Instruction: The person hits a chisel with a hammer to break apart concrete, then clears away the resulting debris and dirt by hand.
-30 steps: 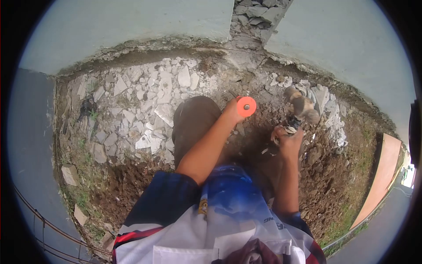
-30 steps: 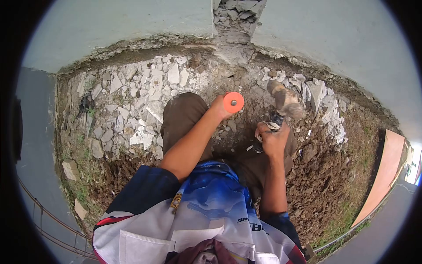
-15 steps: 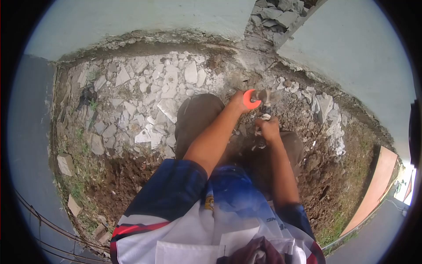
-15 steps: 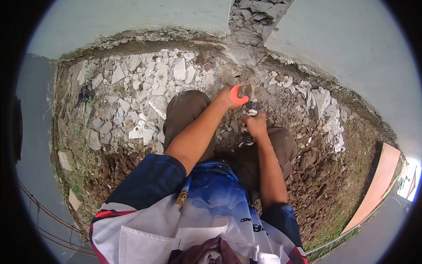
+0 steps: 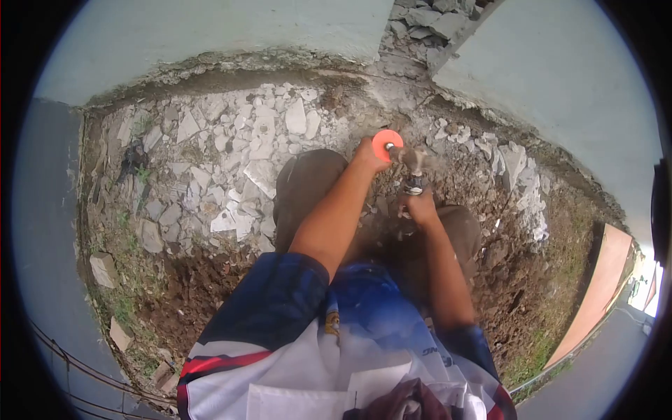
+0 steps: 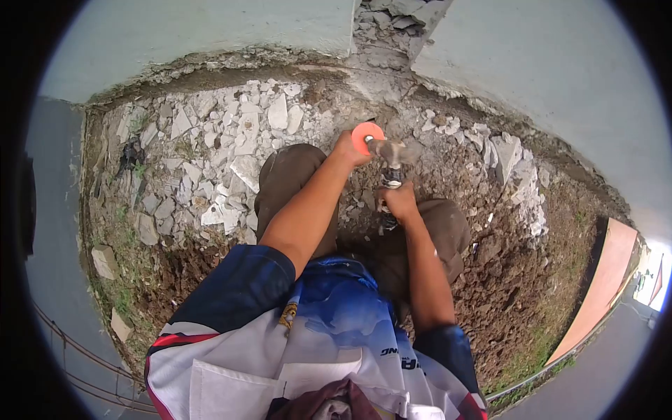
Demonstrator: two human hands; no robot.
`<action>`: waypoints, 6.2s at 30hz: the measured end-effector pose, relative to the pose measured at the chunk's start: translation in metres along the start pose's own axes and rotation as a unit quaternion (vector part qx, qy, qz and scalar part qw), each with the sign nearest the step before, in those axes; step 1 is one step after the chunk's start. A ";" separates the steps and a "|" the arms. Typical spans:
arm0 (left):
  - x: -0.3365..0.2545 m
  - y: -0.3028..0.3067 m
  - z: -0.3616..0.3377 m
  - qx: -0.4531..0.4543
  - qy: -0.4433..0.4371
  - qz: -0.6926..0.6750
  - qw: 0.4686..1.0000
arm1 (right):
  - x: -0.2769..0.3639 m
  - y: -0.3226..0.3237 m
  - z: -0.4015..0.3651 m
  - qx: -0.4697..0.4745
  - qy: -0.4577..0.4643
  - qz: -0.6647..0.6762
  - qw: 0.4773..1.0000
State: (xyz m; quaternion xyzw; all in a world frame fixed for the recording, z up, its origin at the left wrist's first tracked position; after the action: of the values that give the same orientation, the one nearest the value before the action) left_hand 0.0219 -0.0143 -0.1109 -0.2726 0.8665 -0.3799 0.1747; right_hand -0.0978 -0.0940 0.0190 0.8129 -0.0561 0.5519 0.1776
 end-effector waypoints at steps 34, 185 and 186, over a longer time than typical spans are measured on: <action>0.062 0.010 -0.023 -0.078 0.051 0.134 0.986 | 0.259 0.156 -0.122 -0.059 0.430 0.339 0.835; 0.072 0.033 0.003 -0.026 0.117 0.189 0.975 | 0.107 0.085 -0.072 -0.043 0.138 0.111 0.983; 0.074 0.026 0.005 -0.011 0.122 0.176 0.977 | 0.145 0.093 -0.082 -0.049 0.196 0.102 0.974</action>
State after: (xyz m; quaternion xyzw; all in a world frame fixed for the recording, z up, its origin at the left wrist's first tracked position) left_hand -0.0429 -0.0470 -0.1412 -0.0694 0.9199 -0.3639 0.1283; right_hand -0.1411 -0.1364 0.1997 0.6693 -0.1300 0.7121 0.1676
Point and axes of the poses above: each hand's wrist, its own z-axis towards the middle knuckle, its own y-axis out of the back of the hand, x = y × z, the point moved 10 cm from there along z, towards the middle knuckle, and after that the axes turned 10 degrees about z, right-handed, at the moved point
